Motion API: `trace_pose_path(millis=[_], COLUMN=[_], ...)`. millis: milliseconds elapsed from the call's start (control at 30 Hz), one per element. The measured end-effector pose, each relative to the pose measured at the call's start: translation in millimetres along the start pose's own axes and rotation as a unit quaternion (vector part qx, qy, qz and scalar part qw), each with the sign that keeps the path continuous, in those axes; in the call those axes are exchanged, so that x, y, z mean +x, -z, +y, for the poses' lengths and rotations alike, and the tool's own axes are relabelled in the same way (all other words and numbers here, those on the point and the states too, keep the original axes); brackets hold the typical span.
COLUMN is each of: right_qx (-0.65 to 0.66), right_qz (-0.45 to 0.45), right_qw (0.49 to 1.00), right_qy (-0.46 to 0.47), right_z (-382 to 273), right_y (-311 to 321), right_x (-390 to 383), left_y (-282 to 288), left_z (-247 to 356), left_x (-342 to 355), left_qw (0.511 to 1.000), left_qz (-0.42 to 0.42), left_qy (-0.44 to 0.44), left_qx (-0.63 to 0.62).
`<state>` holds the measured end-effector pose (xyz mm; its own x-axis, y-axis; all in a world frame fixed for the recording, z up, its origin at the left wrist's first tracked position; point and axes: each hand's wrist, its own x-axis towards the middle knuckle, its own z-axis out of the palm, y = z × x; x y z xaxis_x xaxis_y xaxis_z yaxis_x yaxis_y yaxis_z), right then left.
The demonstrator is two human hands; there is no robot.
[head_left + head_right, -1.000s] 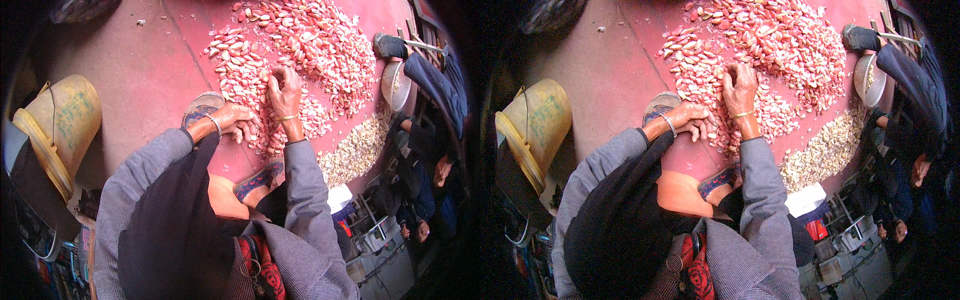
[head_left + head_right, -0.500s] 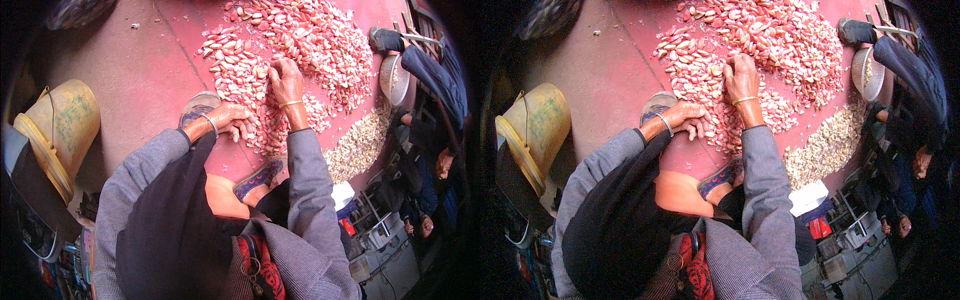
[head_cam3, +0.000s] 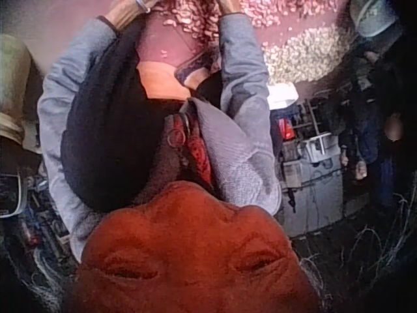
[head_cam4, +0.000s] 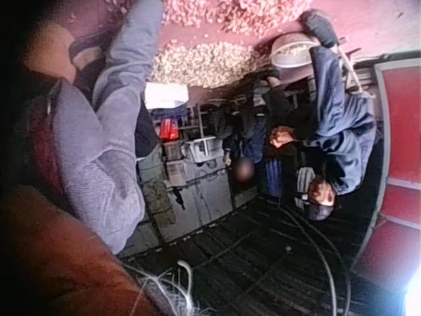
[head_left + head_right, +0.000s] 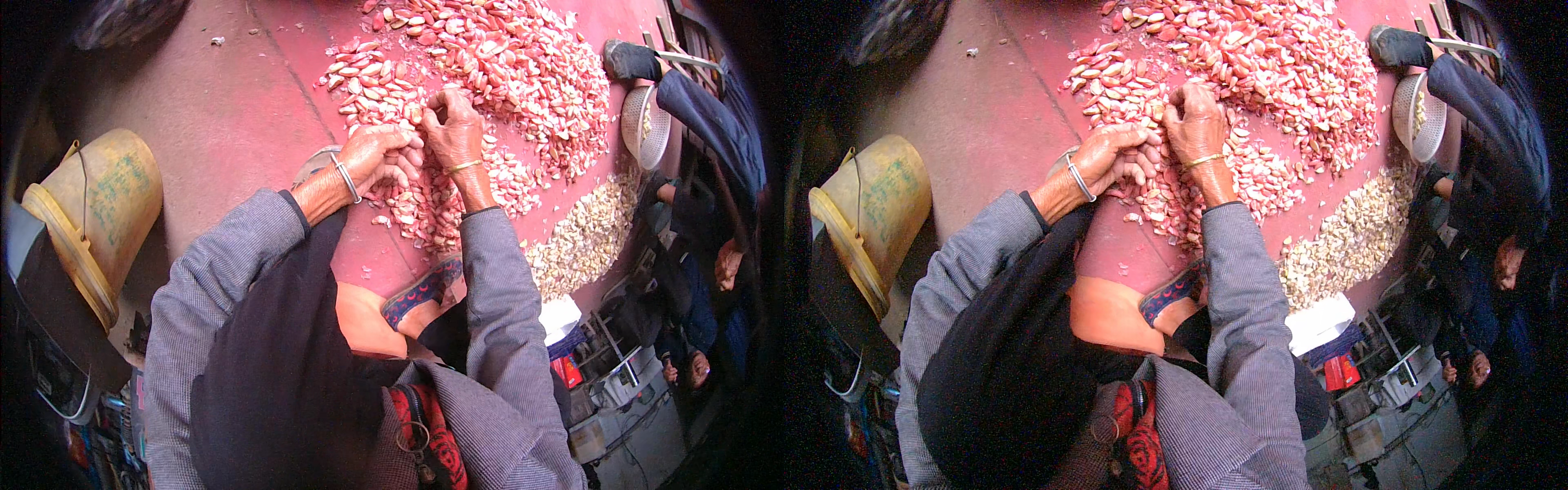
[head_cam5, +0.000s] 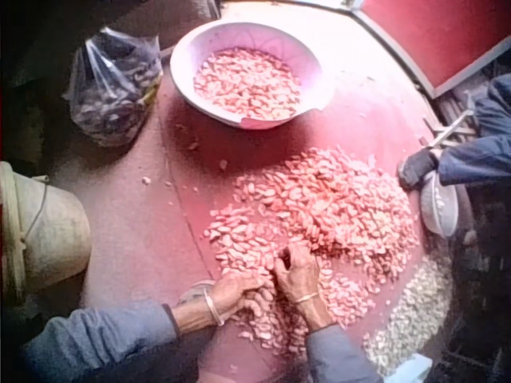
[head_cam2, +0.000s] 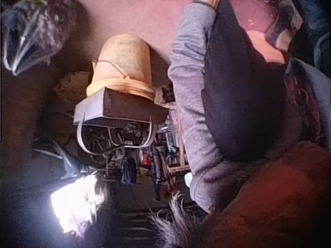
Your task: The person sits on the floor and sorts peanuts by hand, separating red-skinned peanuts from shelled kernels. They repeatedly pick up peanuts, inspect them, and place them into separate piles on the floor.
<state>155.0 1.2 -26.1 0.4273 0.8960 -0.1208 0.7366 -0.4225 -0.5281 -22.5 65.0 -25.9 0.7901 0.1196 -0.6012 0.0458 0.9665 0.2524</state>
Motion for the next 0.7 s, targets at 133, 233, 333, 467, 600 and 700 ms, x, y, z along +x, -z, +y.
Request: trace_pose_path(millis=[133,233,333,467,600,700], right_qx=[0.184,0.247,0.159,0.188,0.096,0.005], right_qz=[0.030,-0.074,-0.083,-0.031,0.031,0.012], right_qw=[0.973,0.960,0.980,0.977,0.994,0.999], right_qy=[-0.135,-0.105,0.081,-0.099,-0.052,-0.031], right_z=[-11.7,-30.7,-38.8,-23.8,-7.7,-8.5], right_y=[27.5,61.2,69.8,53.1,23.8,5.0], right_x=[-14.9,-45.4,-60.1,-47.3,-13.1,3.7], left_y=[-10.4,-17.5,-21.3,-13.8,-9.0,-9.6], left_z=[3.5,-1.3,-10.7,-14.0,-15.8,-18.7], left_x=[-1.8,-1.0,-3.0,-6.7,-8.8,-9.6], left_qw=[0.997,0.991,0.992,0.993,0.994,0.994], left_qz=[0.063,0.115,0.087,0.083,0.083,0.075], left_qy=[0.029,0.055,0.062,0.077,0.077,0.077], left_qx=[-0.035,-0.046,-0.062,-0.037,0.001,-0.007])
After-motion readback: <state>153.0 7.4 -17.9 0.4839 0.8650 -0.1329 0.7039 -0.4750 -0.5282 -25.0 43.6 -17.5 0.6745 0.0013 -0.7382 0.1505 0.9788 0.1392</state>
